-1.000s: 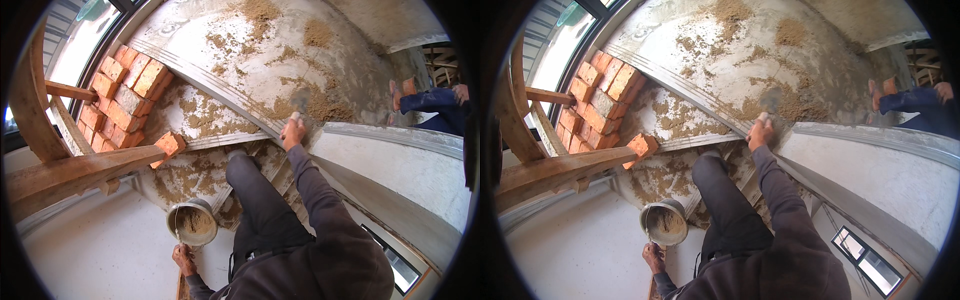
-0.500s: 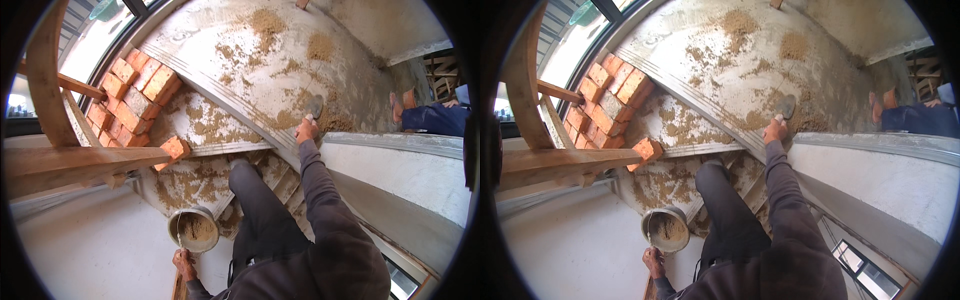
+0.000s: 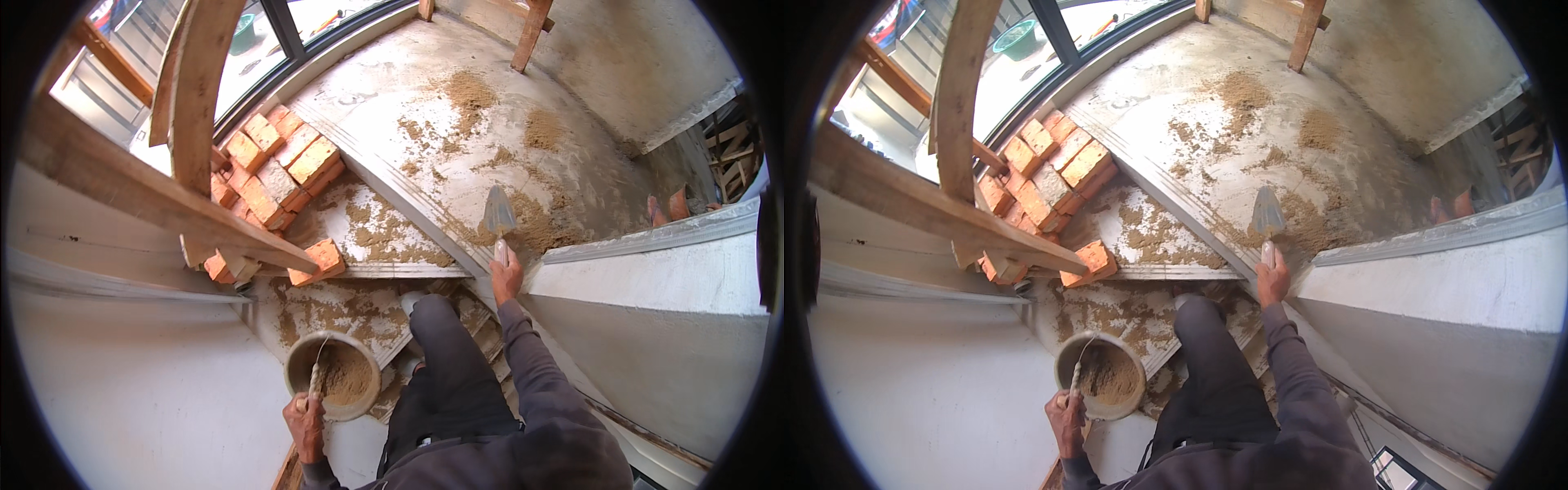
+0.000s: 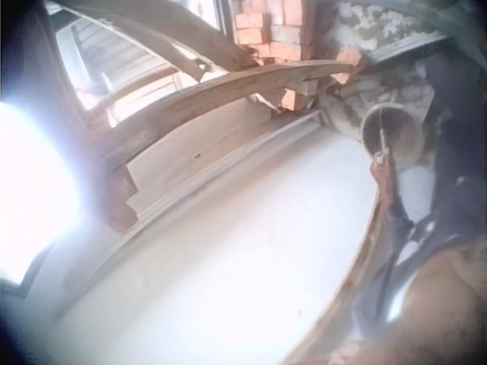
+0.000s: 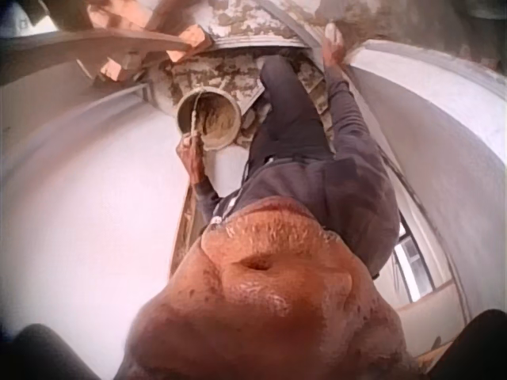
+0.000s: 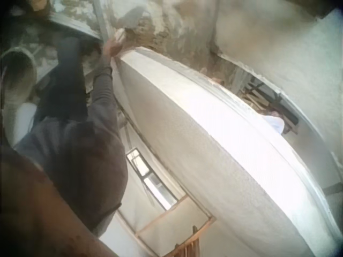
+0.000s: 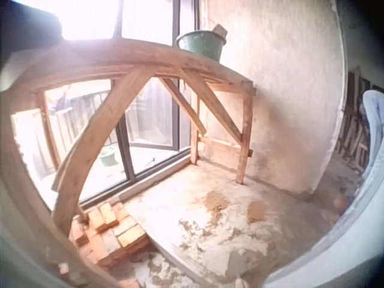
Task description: The person uses a trowel to scoop mortar from a bucket and apply it onto a concrete floor and wall surface, spreading and smoothing the material. They lift the bucket to reposition it while working in a room under renovation.
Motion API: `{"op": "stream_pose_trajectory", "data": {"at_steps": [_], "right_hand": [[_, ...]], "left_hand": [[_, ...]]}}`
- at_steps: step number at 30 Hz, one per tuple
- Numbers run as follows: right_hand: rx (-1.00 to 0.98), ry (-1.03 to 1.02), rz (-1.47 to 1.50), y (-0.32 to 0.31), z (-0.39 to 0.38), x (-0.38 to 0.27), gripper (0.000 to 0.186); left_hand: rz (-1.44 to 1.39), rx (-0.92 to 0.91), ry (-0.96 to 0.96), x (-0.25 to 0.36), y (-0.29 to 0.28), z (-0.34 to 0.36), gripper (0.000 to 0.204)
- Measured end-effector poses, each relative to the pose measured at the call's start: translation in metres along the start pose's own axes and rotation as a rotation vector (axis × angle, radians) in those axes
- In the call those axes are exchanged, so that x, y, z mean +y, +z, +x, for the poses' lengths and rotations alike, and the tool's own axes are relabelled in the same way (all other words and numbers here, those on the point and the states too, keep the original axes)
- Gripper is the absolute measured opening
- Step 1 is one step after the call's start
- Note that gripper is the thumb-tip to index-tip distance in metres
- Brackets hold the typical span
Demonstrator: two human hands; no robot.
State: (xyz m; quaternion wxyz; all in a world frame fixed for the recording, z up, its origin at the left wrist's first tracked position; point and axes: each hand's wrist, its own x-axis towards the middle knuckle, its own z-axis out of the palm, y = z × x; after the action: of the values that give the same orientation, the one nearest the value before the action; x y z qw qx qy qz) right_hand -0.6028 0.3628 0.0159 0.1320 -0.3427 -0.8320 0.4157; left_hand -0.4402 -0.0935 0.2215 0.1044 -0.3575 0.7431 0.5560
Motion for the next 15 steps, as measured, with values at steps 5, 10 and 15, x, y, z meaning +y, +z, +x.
{"op": "stream_pose_trajectory", "data": {"at_steps": [5, 10, 15], "right_hand": [[-0.079, 0.171, 0.203, -0.037, -0.056, -0.024, 0.049], [-0.132, 0.189, 0.325, -0.063, -0.074, -0.046, 0.052], [-0.129, 0.188, 0.441, -0.051, -0.058, -0.052, 0.047]], "left_hand": [[0.089, -0.119, 0.216, 0.047, 0.018, 0.002, 0.023], [0.205, -0.157, 0.476, 0.11, 0.045, 0.007, 0.02], [0.233, -0.192, 0.68, 0.167, 0.085, 0.034, 0.021]]}}
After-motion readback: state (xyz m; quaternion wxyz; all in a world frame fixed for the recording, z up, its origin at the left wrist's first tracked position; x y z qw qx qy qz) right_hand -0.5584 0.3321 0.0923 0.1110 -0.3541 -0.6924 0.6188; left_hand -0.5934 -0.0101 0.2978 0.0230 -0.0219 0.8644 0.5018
